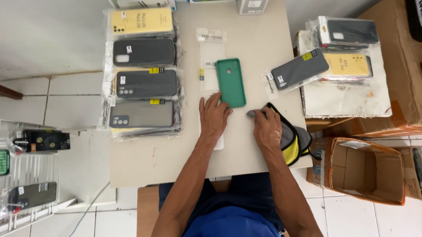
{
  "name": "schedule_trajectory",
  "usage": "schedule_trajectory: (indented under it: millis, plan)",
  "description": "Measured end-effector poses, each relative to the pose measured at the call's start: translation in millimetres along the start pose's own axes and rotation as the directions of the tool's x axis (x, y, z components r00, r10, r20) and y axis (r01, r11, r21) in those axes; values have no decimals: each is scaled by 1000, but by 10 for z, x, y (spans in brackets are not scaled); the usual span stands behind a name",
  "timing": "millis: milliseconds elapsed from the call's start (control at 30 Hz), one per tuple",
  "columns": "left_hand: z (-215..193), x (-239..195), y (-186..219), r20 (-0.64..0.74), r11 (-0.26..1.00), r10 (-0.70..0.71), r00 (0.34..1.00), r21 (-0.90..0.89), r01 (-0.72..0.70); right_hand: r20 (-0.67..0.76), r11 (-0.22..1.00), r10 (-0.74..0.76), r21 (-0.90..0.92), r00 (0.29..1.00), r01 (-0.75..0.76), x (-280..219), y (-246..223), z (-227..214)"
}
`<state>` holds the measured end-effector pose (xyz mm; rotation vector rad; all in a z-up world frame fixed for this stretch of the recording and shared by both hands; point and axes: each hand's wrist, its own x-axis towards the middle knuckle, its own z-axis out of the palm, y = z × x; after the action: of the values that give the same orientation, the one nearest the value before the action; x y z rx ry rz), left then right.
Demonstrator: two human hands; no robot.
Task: Unpacking, inspecting, and repacking various mobile phone cases and screen protectors on a desk.
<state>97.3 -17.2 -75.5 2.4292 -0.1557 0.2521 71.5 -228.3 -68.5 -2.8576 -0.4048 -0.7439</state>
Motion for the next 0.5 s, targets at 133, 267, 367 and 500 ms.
schedule_trajectory:
  millis: [133, 267, 367, 500]
  plan:
    - [111, -14, -85, -22, 999, 20, 1000, 37, -19, 80, 905, 303, 287, 950, -313, 373, -123, -217]
    - [112, -12, -101, -114, 998, 55, 992, 42, -50, -62, 829, 347, 487, 936, -275, 840, -284, -67]
    - [122, -1, -112, -150, 997, 69, 986, 42, -64, -261, 883, 221, 464, 940, -79, 1200, -410, 371]
    - [226, -33, -194, -124, 998, 56, 991, 37, -52, -27, 998, 37, 53, 999, -35, 1162, -768, 627]
